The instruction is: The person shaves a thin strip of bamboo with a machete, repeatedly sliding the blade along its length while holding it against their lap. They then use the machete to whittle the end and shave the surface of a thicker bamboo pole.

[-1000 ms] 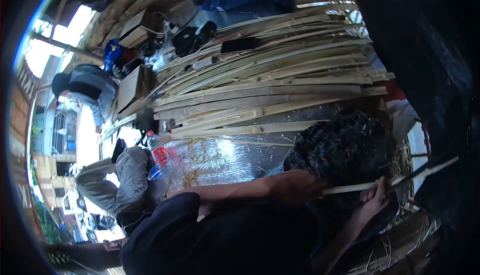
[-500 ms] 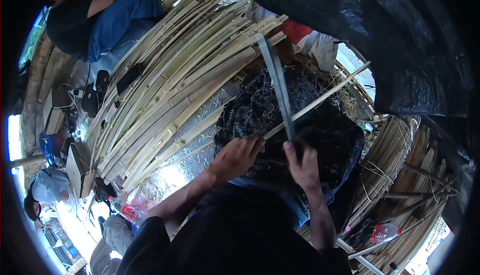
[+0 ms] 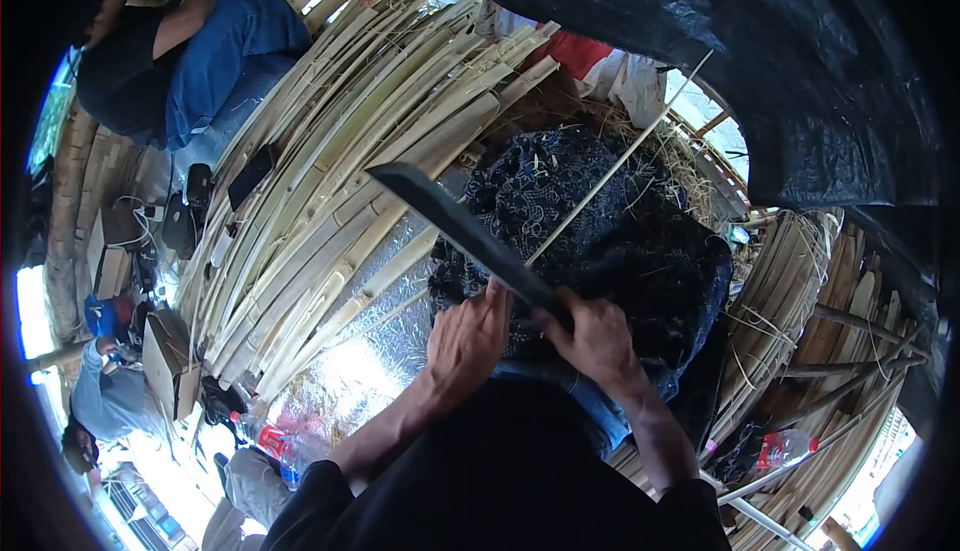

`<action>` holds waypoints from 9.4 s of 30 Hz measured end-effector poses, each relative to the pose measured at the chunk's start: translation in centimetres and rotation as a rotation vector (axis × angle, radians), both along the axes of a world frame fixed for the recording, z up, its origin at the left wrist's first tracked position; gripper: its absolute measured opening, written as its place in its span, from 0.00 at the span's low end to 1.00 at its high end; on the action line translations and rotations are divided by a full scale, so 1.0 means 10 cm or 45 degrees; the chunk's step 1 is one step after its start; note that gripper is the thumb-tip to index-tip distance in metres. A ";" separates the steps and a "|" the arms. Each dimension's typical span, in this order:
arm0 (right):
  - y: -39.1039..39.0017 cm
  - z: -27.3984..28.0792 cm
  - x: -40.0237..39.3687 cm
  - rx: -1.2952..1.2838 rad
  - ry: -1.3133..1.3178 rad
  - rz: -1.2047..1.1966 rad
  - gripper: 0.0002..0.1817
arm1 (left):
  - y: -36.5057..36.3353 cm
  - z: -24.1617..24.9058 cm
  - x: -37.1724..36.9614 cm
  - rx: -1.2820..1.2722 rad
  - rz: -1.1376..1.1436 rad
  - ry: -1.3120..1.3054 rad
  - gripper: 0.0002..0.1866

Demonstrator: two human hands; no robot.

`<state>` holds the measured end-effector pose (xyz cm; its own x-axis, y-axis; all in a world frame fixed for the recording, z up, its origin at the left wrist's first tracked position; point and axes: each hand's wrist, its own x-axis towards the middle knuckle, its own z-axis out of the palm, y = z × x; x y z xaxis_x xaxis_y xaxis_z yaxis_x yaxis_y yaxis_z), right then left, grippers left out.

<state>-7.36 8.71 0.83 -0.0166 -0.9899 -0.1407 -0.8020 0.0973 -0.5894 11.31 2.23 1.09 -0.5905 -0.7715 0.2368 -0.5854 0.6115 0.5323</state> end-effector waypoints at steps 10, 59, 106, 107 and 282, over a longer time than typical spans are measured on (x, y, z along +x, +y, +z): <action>0.01 -0.01 -0.34 -0.012 0.239 -0.269 0.22 | 0.06 0.27 0.02 0.293 0.024 -0.257 0.10; 0.31 0.30 -0.16 -0.214 -0.321 -0.030 0.23 | 0.07 0.60 0.13 1.914 0.208 0.461 0.20; 0.29 0.22 -0.80 -0.369 -0.129 -0.569 0.20 | 0.16 0.80 0.23 2.195 0.097 0.392 0.23; 0.30 0.10 -0.74 -0.677 0.118 -0.392 0.20 | 0.14 0.79 0.20 2.188 0.082 0.400 0.23; 0.19 0.01 -0.44 -0.610 0.017 -0.335 0.23 | 0.02 0.59 0.01 2.146 0.049 0.495 0.22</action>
